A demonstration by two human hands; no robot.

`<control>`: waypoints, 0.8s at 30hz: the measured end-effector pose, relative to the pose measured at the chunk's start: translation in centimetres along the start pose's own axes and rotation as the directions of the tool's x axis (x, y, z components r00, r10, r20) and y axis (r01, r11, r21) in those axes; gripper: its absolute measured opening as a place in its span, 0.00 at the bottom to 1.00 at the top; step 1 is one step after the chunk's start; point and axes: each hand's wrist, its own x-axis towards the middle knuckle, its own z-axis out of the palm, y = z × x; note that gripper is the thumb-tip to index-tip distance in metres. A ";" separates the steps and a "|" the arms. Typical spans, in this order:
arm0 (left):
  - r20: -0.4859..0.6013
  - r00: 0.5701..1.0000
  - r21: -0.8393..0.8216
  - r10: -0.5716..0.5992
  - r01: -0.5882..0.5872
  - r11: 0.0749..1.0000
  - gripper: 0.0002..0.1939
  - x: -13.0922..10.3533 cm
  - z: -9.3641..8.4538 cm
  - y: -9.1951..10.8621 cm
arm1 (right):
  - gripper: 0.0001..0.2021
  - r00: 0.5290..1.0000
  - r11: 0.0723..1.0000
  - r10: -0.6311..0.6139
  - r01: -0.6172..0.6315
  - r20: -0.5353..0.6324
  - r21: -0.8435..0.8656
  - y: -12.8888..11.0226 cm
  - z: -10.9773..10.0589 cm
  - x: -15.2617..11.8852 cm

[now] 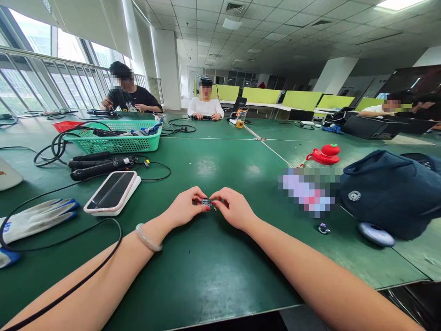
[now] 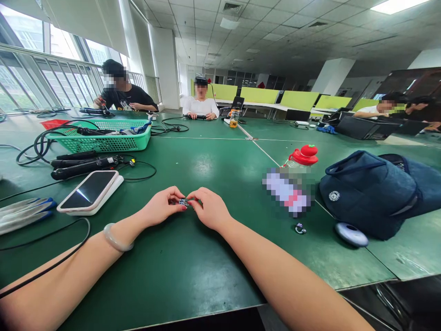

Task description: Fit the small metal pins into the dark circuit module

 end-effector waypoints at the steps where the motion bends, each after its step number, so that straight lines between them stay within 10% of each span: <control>1: -0.030 0.999 0.018 -0.012 0.013 1.000 0.13 0.1 -0.1 -0.3 | 0.07 1.000 1.000 0.022 -0.021 0.016 -0.022 0.2 0.0 0.0; 6: -0.154 0.984 0.084 -0.087 0.101 0.991 0.13 0.5 -0.6 -1.1 | 0.08 0.981 0.993 0.090 -0.076 0.174 -0.086 1.5 0.3 0.1; 11: -0.031 0.996 -0.032 -0.084 0.083 0.996 0.14 0.2 0.0 -0.7 | 0.05 0.967 0.991 0.099 -0.075 0.233 -0.109 1.7 0.4 0.5; 24: 0.011 1.000 0.088 -0.024 0.023 0.996 0.17 -0.1 0.1 0.0 | 0.04 0.991 0.995 0.099 -0.097 0.087 -0.030 0.6 0.1 0.5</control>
